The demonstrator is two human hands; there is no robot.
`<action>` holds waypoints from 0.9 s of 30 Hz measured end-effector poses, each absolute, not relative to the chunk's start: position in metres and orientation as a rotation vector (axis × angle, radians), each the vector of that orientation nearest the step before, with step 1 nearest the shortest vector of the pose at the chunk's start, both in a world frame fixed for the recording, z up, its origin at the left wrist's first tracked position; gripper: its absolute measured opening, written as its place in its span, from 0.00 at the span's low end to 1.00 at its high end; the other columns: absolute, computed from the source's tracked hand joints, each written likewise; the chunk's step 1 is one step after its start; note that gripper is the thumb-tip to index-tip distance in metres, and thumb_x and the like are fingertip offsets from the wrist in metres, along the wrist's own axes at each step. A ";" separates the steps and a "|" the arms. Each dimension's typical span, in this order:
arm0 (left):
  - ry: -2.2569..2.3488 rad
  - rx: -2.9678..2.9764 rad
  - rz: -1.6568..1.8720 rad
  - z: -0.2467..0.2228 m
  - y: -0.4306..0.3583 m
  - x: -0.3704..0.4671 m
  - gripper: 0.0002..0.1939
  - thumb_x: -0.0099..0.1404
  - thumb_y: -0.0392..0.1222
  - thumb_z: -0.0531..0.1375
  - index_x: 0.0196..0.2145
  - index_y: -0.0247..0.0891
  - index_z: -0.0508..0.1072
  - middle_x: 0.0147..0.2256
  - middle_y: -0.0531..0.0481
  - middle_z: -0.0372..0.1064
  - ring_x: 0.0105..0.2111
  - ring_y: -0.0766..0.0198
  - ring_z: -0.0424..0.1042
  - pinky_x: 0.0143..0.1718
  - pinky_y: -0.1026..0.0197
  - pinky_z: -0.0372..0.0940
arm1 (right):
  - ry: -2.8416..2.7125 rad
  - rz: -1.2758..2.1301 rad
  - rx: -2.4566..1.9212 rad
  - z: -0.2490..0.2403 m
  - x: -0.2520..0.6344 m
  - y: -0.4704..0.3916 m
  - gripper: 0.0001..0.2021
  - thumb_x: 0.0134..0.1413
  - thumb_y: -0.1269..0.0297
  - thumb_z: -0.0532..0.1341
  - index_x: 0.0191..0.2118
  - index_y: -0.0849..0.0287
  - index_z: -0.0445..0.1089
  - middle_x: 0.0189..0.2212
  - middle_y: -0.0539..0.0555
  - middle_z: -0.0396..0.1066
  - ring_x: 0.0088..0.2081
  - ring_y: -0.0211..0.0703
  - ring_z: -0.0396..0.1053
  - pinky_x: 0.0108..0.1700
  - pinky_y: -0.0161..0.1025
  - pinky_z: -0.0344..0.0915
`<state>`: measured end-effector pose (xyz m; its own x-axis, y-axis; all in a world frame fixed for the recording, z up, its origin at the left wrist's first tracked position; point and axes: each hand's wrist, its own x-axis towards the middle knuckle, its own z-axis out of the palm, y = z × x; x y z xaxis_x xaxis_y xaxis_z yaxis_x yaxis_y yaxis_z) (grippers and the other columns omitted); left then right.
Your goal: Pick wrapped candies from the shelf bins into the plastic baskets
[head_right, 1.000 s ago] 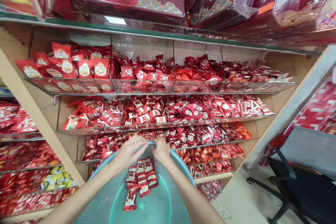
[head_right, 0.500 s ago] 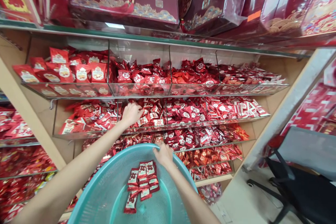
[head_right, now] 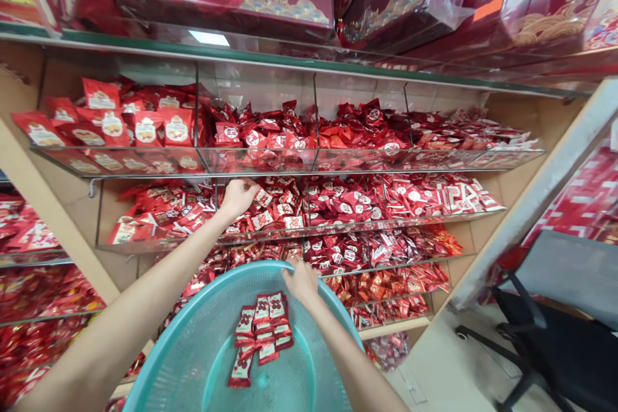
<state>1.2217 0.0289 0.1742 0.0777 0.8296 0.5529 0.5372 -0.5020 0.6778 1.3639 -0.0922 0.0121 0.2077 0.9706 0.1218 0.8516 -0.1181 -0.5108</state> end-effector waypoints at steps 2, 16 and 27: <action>1.300 2.009 1.492 0.174 0.030 1.218 0.08 0.55 0.38 0.55 0.24 0.34 0.73 0.24 0.49 0.71 0.28 0.62 0.70 0.33 0.62 0.63 | -1.693 0.326 -2.010 0.013 1.363 -0.091 0.16 0.56 0.60 0.55 0.49 0.51 0.70 0.48 0.54 0.71 0.50 0.49 0.67 0.50 0.42 0.59; 0.798 1.257 1.152 0.137 -0.065 1.181 0.11 0.57 0.46 0.62 0.30 0.38 0.64 0.27 0.56 0.66 0.23 0.71 0.68 0.24 0.64 0.72 | -1.711 0.289 -2.004 0.016 1.358 -0.085 0.16 0.55 0.58 0.55 0.49 0.51 0.70 0.48 0.53 0.72 0.50 0.48 0.67 0.50 0.41 0.59; 0.833 0.974 0.730 0.044 -0.098 1.144 0.09 0.58 0.44 0.63 0.34 0.36 0.71 0.34 0.49 0.72 0.29 0.69 0.71 0.36 0.63 0.69 | -1.758 0.296 -2.022 0.020 1.354 -0.091 0.16 0.56 0.57 0.55 0.50 0.49 0.69 0.49 0.50 0.70 0.50 0.46 0.66 0.49 0.40 0.59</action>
<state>1.1444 -0.0976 0.0442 0.4901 0.8297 -0.2671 -0.1552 0.3847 0.9099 1.3537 -0.0914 0.0202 0.1680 0.9778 0.1251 0.8831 -0.0929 -0.4599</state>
